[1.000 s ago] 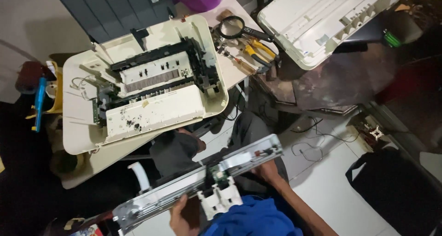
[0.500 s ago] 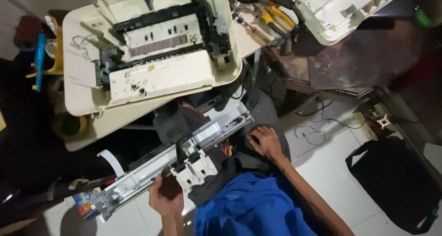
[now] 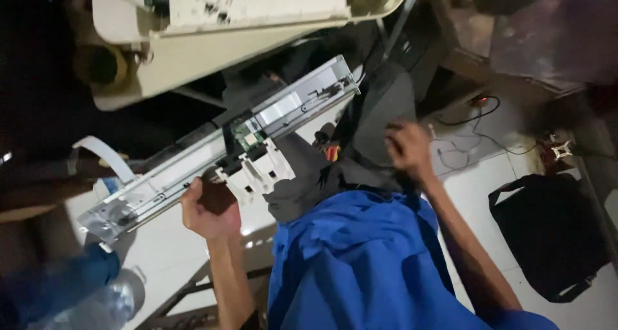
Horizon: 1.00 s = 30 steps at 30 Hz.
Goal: Cleaning and maintaining the carriage rail and assembly of a disassembled inkjet printer
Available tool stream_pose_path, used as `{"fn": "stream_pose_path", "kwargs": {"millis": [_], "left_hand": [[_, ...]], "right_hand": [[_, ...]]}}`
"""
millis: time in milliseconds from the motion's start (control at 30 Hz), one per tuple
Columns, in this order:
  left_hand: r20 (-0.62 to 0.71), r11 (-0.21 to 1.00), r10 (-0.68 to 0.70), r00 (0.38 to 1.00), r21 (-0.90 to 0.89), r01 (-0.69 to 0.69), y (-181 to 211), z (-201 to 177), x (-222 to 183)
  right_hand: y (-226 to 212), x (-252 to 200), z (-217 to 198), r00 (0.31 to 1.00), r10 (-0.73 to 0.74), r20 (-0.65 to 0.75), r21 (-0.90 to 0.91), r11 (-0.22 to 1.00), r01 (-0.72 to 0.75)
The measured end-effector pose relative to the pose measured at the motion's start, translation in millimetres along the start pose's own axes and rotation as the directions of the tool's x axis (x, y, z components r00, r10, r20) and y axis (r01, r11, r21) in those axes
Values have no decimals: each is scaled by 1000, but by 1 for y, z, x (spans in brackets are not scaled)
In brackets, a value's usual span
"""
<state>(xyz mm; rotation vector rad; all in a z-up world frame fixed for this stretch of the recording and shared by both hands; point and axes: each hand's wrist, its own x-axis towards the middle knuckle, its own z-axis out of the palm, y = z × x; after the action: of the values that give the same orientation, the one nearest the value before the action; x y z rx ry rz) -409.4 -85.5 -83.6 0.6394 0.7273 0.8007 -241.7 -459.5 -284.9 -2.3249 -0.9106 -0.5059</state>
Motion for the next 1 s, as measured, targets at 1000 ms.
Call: {"fn": "stream_pose_path", "kwargs": {"millis": [1000], "left_hand": [[164,976,-78,983,-190,110,-12,-79,-5]], "right_hand": [[-120,-36,38,813,21,582,501,778,-379]]}}
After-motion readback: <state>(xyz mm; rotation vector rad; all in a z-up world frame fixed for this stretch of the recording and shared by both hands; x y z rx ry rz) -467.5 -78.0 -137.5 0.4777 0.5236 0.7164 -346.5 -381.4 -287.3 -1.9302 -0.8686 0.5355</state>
